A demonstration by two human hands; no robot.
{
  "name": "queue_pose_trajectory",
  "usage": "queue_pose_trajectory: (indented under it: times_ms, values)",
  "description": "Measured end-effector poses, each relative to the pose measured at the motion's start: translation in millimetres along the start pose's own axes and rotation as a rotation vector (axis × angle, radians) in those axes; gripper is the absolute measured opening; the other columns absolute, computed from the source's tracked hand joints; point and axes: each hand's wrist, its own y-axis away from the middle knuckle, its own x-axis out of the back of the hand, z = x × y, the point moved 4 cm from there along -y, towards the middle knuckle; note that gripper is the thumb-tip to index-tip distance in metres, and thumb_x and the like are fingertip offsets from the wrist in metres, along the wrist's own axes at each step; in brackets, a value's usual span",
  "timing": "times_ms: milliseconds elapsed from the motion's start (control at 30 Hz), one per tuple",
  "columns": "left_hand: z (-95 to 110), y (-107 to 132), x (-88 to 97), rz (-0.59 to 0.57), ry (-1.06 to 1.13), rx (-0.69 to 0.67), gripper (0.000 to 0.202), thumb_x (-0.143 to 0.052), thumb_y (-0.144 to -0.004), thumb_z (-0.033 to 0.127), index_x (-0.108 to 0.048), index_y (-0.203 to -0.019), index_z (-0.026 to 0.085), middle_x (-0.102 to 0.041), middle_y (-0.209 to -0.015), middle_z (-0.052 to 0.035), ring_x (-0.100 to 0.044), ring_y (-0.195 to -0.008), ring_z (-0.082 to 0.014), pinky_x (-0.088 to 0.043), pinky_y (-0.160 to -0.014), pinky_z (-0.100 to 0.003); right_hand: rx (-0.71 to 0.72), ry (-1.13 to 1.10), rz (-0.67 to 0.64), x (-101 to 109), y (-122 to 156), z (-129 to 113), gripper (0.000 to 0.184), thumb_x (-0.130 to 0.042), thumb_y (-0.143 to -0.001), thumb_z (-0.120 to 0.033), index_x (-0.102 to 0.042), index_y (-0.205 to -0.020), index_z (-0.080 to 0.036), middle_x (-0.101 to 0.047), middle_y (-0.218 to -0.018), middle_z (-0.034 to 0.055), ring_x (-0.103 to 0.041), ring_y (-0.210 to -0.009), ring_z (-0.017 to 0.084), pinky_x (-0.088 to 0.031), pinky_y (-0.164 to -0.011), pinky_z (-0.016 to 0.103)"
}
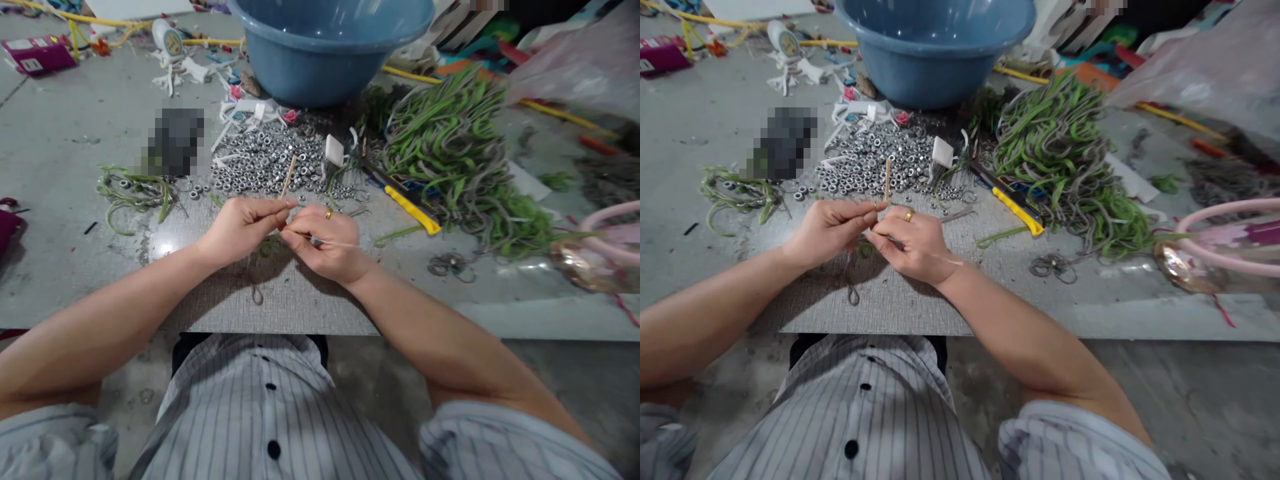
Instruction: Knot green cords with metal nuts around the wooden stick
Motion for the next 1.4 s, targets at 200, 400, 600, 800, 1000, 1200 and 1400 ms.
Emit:
queue_pose_trajectory:
  times_ms: [200, 400, 600, 800, 1000, 1200, 1400]
  values:
    - [1, 0, -1.5, -0.159, 0.116, 0.006, 0.024, -0.055, -0.085, 0.026, -0.074, -0.084, 0.012, -0.061, -0.06, 0.0004, -0.039, -0.041, -0.0041, -0.031, -0.04, -0.018, -0.125, -0.039, 0.09, 5, -4, -2, 0.017, -0.06, -0.089, -0.033, -0.064, -0.073, -0.027, -0.061, -0.073, 0.0013, -0.058, -0.074, 0.017, -0.049, -0.072, 0.035]
    - [2, 2, -2.9, -0.248, 0.208, 0.037, 0.024, -0.058, -0.086, 0.031, -0.068, -0.075, 0.012, -0.058, -0.058, 0.0002, -0.038, -0.042, -0.0041, -0.029, -0.04, -0.018, -0.283, -0.238, 0.141, 2, -6, 5, 0.029, -0.064, -0.085, -0.049, -0.061, -0.069, -0.025, -0.057, -0.072, 0.0003, -0.055, -0.072, 0.014, -0.045, -0.061, 0.03]
    - [0, 0, -2.1, -0.296, 0.358, 0.057, 0.026, -0.068, -0.083, 0.038, -0.071, -0.084, 0.012, -0.051, -0.053, 0.0038, -0.034, -0.04, -0.0029, -0.025, -0.038, -0.017, -0.493, -0.634, 0.248, -3, -1, 27, 0.027, -0.073, -0.078, -0.048, -0.059, -0.074, -0.026, -0.052, -0.066, -0.0041, -0.051, -0.059, 0.01, -0.045, -0.056, 0.026]
    - [-5, 1, -3.5, -0.402, 0.53, 0.204, 0.03, -0.072, -0.079, 0.04, -0.072, -0.088, 0.012, -0.051, -0.051, 0.0033, -0.033, -0.036, -0.0032, -0.019, -0.033, -0.017, -0.698, -0.839, 0.256, -1, 2, 52, 0.03, -0.078, -0.072, -0.048, -0.057, -0.072, -0.027, -0.054, -0.072, -0.0038, -0.049, -0.054, 0.01, -0.046, -0.05, 0.027]
    - [-3, 0, -4.3, -0.323, 0.767, 0.171, 0.023, -0.074, -0.078, 0.034, -0.072, -0.086, 0.013, -0.053, -0.052, 0.0035, -0.042, -0.038, -0.0041, -0.025, -0.033, -0.015, -0.779, -0.814, 0.233, 3, 4, 62, 0.032, -0.075, -0.073, -0.049, -0.051, -0.073, -0.028, -0.05, -0.07, -0.0048, -0.048, -0.052, 0.01, -0.048, -0.05, 0.028]
    - [-6, -6, 5.6, -0.163, 0.92, 0.119, 0.017, -0.063, -0.089, 0.03, -0.07, -0.095, 0.016, -0.062, -0.058, 0.0046, -0.044, -0.033, -0.0032, -0.034, -0.034, -0.015, -0.758, -0.596, 0.251, -2, 2, 46, 0.036, -0.073, -0.074, -0.054, -0.052, -0.069, -0.025, -0.051, -0.064, -0.0045, -0.043, -0.048, 0.009, -0.038, -0.044, 0.025]
    - [-11, -9, 9.7, -0.032, 0.905, 0.118, 0.017, -0.062, -0.09, 0.03, -0.069, -0.103, 0.022, -0.071, -0.076, 0.0054, -0.052, -0.035, -0.0028, -0.039, -0.032, -0.014, -0.623, -0.427, 0.009, -15, 5, 31, 0.028, -0.069, -0.079, -0.047, -0.056, -0.081, -0.022, -0.055, -0.07, -0.0035, -0.048, -0.058, 0.009, -0.04, -0.054, 0.026]
